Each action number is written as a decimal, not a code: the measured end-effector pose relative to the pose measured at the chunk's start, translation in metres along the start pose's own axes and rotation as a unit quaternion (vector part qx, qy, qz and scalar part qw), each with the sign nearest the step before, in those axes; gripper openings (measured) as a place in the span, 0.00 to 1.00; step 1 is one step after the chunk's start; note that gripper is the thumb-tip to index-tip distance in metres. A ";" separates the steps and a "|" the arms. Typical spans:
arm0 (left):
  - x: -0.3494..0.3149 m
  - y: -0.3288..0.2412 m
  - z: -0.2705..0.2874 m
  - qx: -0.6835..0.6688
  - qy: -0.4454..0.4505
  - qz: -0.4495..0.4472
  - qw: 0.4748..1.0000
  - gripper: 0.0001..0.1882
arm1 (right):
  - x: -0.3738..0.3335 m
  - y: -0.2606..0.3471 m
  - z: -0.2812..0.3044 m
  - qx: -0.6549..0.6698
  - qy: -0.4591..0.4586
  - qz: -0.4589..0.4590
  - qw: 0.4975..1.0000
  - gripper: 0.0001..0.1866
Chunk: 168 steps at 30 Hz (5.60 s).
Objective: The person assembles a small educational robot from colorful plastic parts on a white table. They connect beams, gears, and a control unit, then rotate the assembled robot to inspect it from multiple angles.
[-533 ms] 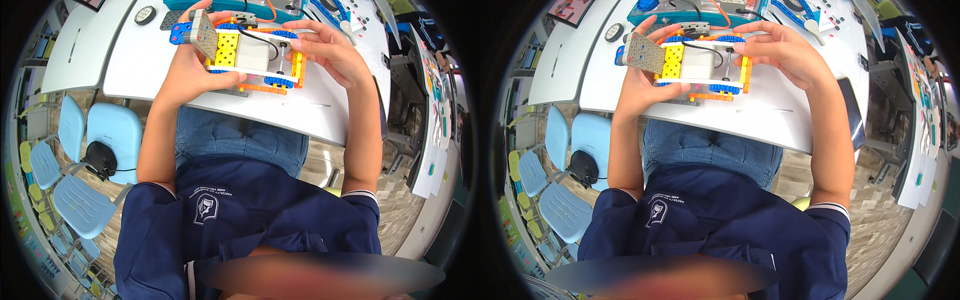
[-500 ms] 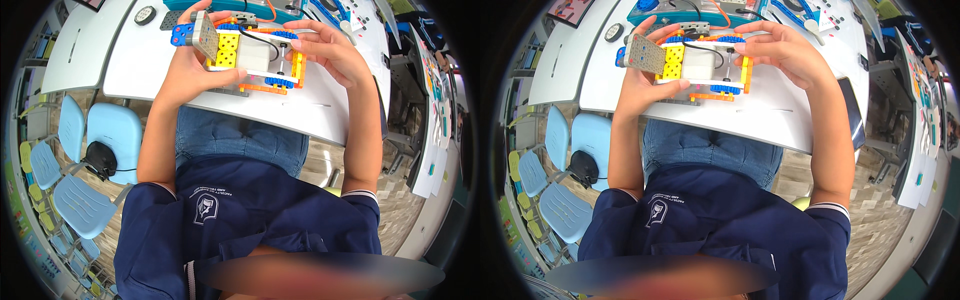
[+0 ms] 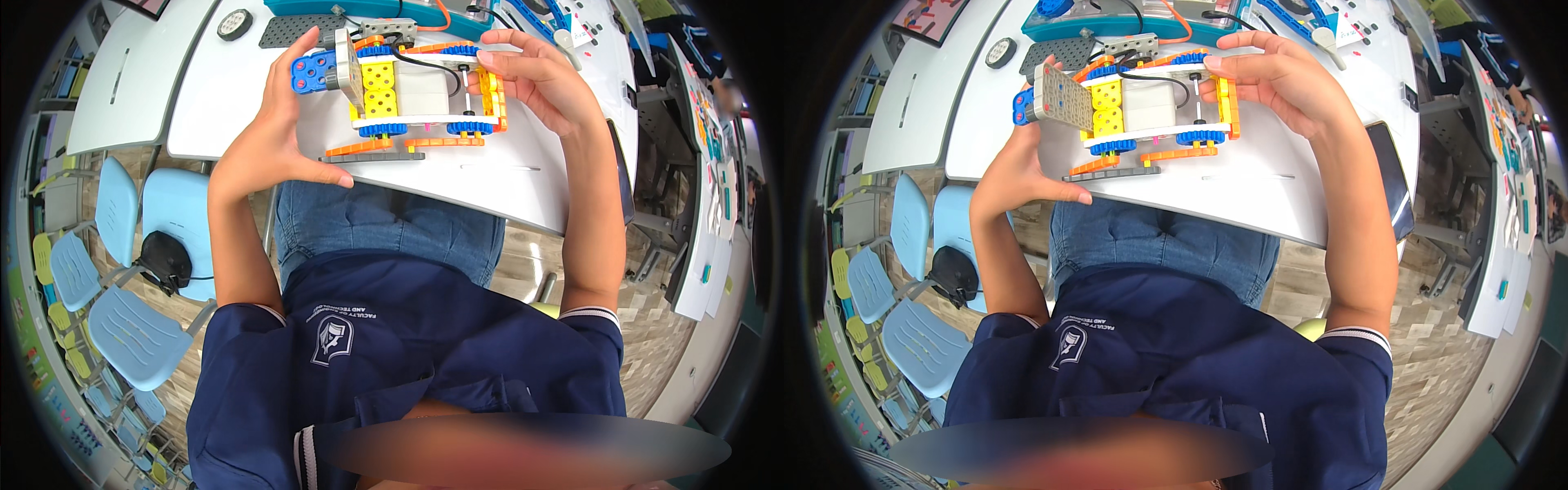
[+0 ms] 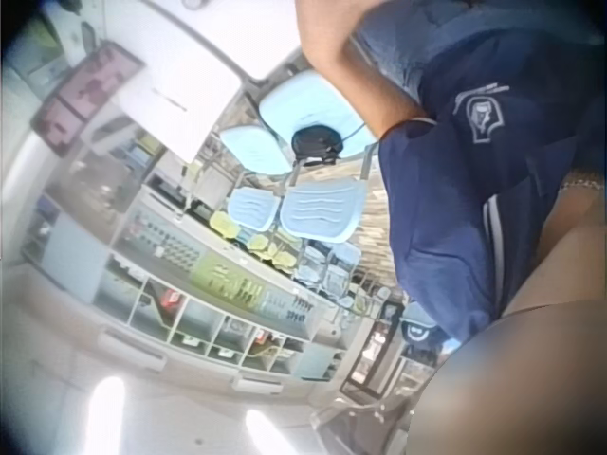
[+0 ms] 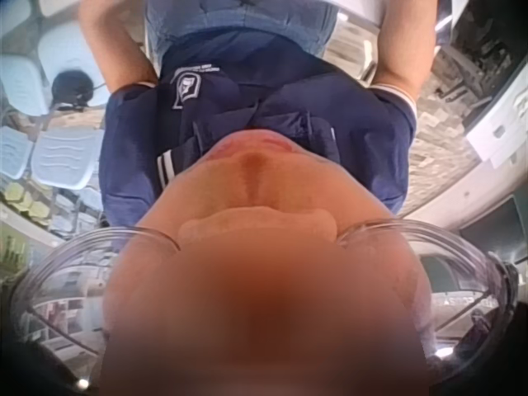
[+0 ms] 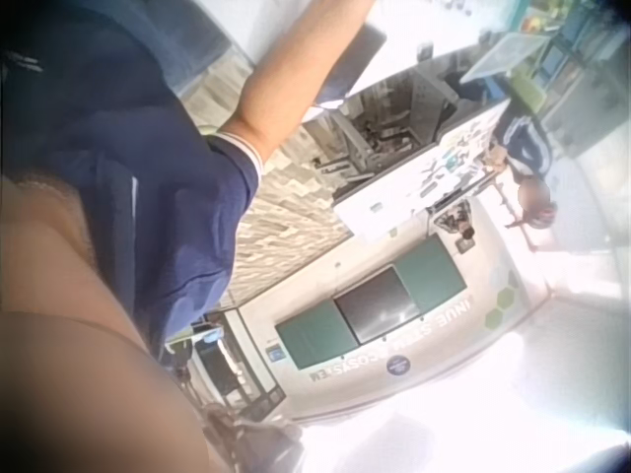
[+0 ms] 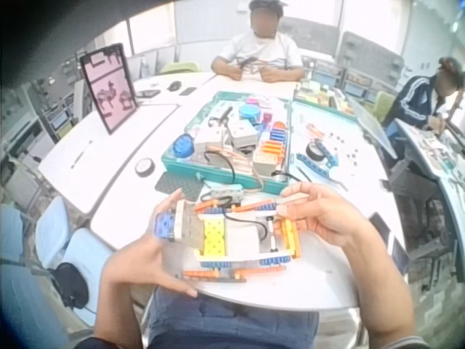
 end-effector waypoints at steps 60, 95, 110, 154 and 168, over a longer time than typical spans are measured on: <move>0.006 0.003 -0.030 -0.132 0.035 0.169 0.976 0.56 | 0.005 0.002 0.006 -0.200 -0.028 0.133 0.970 0.17; 0.006 -0.011 -0.019 -0.035 -0.059 0.081 0.994 0.43 | 0.005 -0.002 -0.027 -0.438 -0.164 0.314 0.826 0.16; -0.018 -0.092 -0.051 0.169 -0.179 -0.089 0.965 0.32 | 0.004 0.000 -0.036 -0.463 -0.171 0.315 0.811 0.17; 0.008 -0.076 -0.078 0.139 -0.171 -0.016 0.975 0.13 | 0.000 -0.001 -0.046 -0.443 -0.215 0.325 0.807 0.12; -0.005 -0.078 -0.070 0.184 -0.202 -0.041 0.961 0.17 | 0.003 -0.006 -0.044 -0.442 -0.211 0.284 0.824 0.10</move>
Point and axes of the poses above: each hand's wrist, its own x-axis towards the middle knuckle, its own z-axis out of the back of the hand, y = z × x, the point moved 5 cm from there along x, towards the middle knuckle, and after that the axes turned 11 degrees about -z, right-handed, at the moved point
